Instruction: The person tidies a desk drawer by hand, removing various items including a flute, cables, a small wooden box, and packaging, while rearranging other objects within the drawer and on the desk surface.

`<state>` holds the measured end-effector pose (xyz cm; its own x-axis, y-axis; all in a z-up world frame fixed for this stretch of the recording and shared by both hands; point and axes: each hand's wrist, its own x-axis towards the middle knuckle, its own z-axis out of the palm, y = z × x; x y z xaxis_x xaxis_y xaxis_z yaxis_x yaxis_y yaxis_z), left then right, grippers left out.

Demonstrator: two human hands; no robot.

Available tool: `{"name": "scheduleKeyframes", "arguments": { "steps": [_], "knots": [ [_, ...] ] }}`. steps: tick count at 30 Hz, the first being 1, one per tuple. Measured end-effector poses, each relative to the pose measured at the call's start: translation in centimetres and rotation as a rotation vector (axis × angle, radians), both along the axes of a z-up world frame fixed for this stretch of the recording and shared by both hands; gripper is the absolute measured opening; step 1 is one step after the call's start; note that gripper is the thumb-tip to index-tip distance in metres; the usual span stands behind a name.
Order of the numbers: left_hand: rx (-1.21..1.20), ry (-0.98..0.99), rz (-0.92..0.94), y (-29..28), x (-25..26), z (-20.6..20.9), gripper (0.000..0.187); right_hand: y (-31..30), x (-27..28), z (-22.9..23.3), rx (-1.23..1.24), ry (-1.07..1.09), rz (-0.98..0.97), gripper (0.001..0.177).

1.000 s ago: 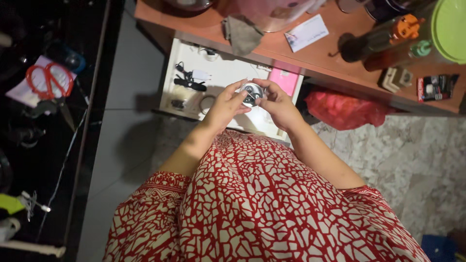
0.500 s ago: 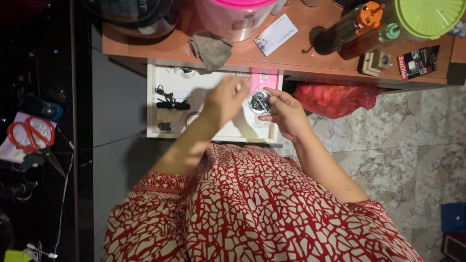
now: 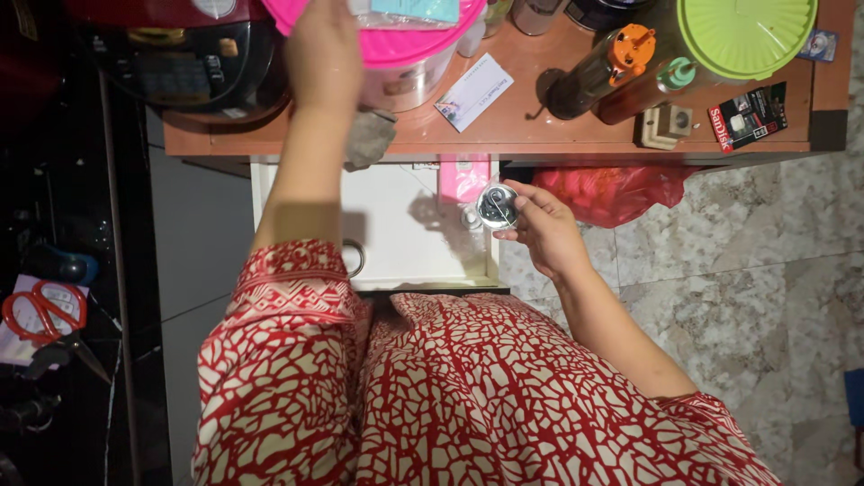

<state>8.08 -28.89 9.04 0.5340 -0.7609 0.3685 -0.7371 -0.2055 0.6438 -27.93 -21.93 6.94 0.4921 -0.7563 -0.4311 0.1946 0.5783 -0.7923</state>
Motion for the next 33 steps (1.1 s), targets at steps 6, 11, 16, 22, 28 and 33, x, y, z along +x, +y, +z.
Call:
{"name": "scheduleKeyframes", "arguments": {
  "steps": [6,11,16,22,28,33],
  "knots": [
    [-0.479,0.757,-0.085,0.0,3.4,0.4,0.021,-1.3,0.0,1.0,0.005,0.034,0.021,0.034],
    [-0.473,0.786,-0.025,1.1,3.9,1.1,0.032,-1.8,0.3,1.4,0.007,0.029,0.037,0.034],
    [-0.512,0.851,-0.040,1.5,4.1,1.6,0.029,-2.0,0.2,1.3,0.022,0.044,0.041,0.034],
    [-0.564,0.982,-0.130,-1.2,6.1,-2.0,0.028,-2.0,-0.2,0.7,0.033,0.033,0.053,0.034],
    [-0.312,-0.138,0.152,-0.7,3.4,-0.3,0.041,-2.1,-1.1,0.7,0.018,0.018,0.038,0.034],
    [-0.151,-0.322,-0.187,0.9,-1.4,4.6,0.043,-2.2,-1.6,0.3,0.021,0.027,0.026,0.034]
  ]
}}
